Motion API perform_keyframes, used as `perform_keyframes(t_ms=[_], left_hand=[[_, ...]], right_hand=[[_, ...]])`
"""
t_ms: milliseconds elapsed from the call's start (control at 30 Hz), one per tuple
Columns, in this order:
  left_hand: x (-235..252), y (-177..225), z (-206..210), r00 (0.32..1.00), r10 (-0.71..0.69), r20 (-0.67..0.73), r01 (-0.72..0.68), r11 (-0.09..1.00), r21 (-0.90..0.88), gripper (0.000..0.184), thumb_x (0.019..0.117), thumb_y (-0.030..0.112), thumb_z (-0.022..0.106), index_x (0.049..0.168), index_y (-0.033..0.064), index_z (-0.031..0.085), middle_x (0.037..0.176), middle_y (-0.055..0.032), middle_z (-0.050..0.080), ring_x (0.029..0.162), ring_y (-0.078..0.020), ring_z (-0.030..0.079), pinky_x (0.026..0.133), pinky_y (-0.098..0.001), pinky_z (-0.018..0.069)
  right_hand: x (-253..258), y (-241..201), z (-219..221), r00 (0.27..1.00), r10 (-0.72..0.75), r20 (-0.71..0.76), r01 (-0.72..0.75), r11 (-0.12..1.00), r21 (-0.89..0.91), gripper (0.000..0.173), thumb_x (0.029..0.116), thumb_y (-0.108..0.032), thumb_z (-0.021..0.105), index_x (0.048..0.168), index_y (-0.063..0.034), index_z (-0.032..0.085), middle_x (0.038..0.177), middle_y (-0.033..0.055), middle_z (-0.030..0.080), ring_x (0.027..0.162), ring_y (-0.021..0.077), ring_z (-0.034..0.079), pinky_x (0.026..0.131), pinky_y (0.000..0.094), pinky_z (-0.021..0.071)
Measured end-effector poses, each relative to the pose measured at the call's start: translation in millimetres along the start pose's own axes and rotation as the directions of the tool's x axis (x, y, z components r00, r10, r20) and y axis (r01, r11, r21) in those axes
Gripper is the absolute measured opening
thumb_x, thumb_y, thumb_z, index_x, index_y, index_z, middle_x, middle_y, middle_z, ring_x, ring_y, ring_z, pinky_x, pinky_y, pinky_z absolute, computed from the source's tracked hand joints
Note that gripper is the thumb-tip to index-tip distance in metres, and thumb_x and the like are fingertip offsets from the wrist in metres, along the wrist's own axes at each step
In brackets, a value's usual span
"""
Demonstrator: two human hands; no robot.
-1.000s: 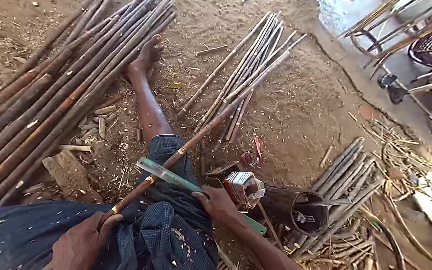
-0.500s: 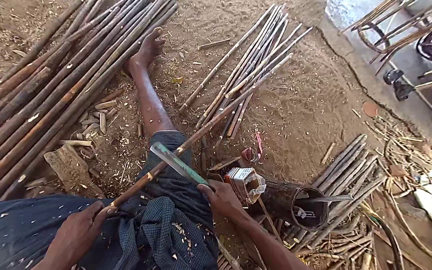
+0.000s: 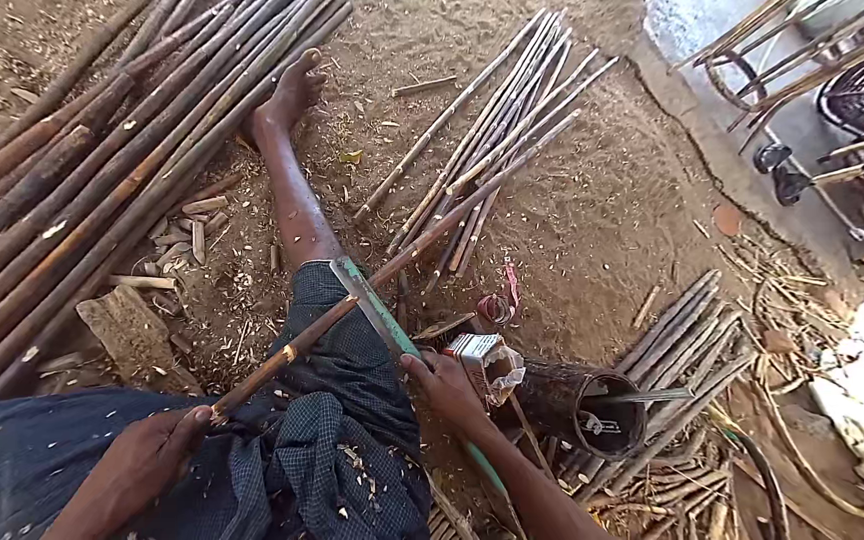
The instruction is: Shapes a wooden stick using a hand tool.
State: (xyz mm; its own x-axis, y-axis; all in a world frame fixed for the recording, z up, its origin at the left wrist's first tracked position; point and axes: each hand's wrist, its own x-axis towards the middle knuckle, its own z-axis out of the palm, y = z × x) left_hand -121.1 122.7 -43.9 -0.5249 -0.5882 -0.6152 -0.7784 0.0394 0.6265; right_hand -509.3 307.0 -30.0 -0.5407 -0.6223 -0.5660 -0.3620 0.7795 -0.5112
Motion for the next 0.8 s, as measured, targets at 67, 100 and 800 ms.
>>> perform_keyframes(t_ms=[67,100,800], left_hand=[[5.1,2.1,-0.5,1.0,0.021,-0.012,-0.021,1.0,0.015,0.059,0.1035,0.058,0.03,0.078,0.0193,0.066,0.056,0.0053,0.057,0.046,-0.0115,0.055,0.048,-0.0363,0.0483],[6.2,3.5,2.3,0.999,0.04,-0.02,-0.039,0.999,0.018,0.059,0.1033,0.059,0.031,0.077,0.0199,0.066,0.055,0.0058,0.057,0.046,-0.0111,0.054,0.047,-0.0359,0.0477],[5.4,0.7,9.9,0.95,0.209,-0.231,-0.145,0.953,0.266,0.069,0.0926,0.078,0.034,0.086,0.0158,0.062,0.055,0.0029,0.051,0.047,-0.018,0.055,0.044,-0.0444,0.045]], right_hand=[[9.9,7.9,-7.2,0.995,0.024,-0.092,-0.015,0.996,0.091,0.058,0.1013,-0.065,0.048,0.094,-0.0097,0.065,0.063,0.0088,0.054,0.051,0.0236,0.053,0.049,0.0447,0.0468],[10.9,10.7,-5.0,0.994,0.024,-0.109,-0.01,0.991,0.132,0.061,0.1017,-0.068,0.043,0.095,-0.01,0.062,0.061,0.0076,0.051,0.047,0.0213,0.049,0.045,0.0409,0.0455],[6.1,4.0,-2.4,0.997,0.024,-0.07,-0.021,0.998,0.052,0.061,0.1013,-0.066,0.046,0.097,-0.0083,0.066,0.067,0.0102,0.057,0.055,0.0255,0.057,0.053,0.0473,0.0499]])
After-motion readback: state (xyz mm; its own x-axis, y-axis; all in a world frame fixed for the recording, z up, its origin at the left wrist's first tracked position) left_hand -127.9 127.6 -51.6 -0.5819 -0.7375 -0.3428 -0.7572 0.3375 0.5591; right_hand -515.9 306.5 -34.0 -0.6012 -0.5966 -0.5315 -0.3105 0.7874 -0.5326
